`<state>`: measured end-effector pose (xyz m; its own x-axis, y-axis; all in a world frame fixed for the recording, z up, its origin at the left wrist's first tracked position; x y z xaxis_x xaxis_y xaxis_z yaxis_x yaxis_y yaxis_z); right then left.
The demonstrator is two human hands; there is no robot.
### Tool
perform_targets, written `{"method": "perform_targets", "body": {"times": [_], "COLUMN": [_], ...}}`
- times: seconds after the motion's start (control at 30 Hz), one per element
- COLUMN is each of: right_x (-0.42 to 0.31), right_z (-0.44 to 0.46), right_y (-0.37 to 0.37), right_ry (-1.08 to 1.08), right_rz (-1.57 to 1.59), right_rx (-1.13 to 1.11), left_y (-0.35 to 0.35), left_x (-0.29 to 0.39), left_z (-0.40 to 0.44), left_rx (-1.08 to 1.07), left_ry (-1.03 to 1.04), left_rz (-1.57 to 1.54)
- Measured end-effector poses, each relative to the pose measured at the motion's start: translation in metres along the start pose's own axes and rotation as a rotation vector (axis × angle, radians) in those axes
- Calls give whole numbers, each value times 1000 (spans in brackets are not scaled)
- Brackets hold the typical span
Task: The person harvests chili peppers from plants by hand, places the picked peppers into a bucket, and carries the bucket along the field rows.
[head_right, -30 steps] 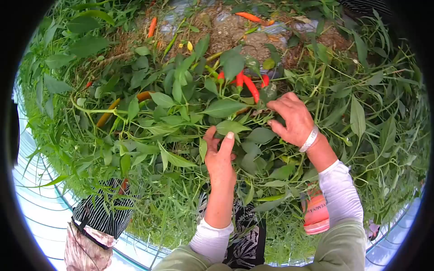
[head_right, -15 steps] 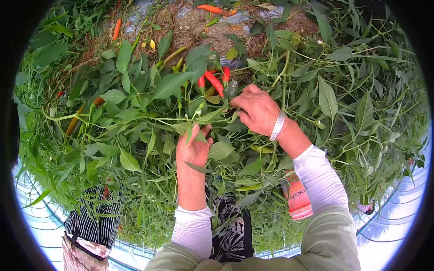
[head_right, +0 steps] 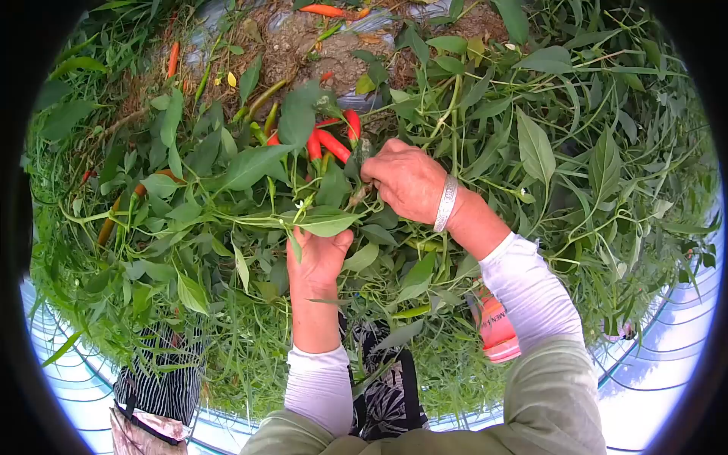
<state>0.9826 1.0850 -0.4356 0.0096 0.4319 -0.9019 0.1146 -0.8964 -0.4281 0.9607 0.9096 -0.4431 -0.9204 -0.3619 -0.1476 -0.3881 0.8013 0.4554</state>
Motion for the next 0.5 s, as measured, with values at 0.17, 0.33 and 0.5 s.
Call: {"method": "perform_targets", "body": {"times": [0.17,0.33,0.5], "right_x": [-1,11,16], "right_z": [-1,11,13], "right_y": [-2,-13,-49], "right_ry": [-28,136,439], "right_rz": [33,251,318], "right_rx": [131,369,494], "left_y": [10,13,19], "left_x": [-4,-9,-20], "left_z": [-8,-13,-23], "left_rx": [128,67,-23], "left_ry": [95,84,167], "left_rz": [248,259,294]}}
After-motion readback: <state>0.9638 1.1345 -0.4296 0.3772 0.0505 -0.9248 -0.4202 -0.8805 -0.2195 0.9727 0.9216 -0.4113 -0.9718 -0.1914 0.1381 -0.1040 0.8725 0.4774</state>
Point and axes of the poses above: each hand's wrist, its own z-axis towards the middle knuckle, its own y-axis out of the palm, x = y × z, the point moved 5 cm from there along z, towards the middle knuckle, and after that the axes turned 14 degrees about -y, right-handed, at the moved point
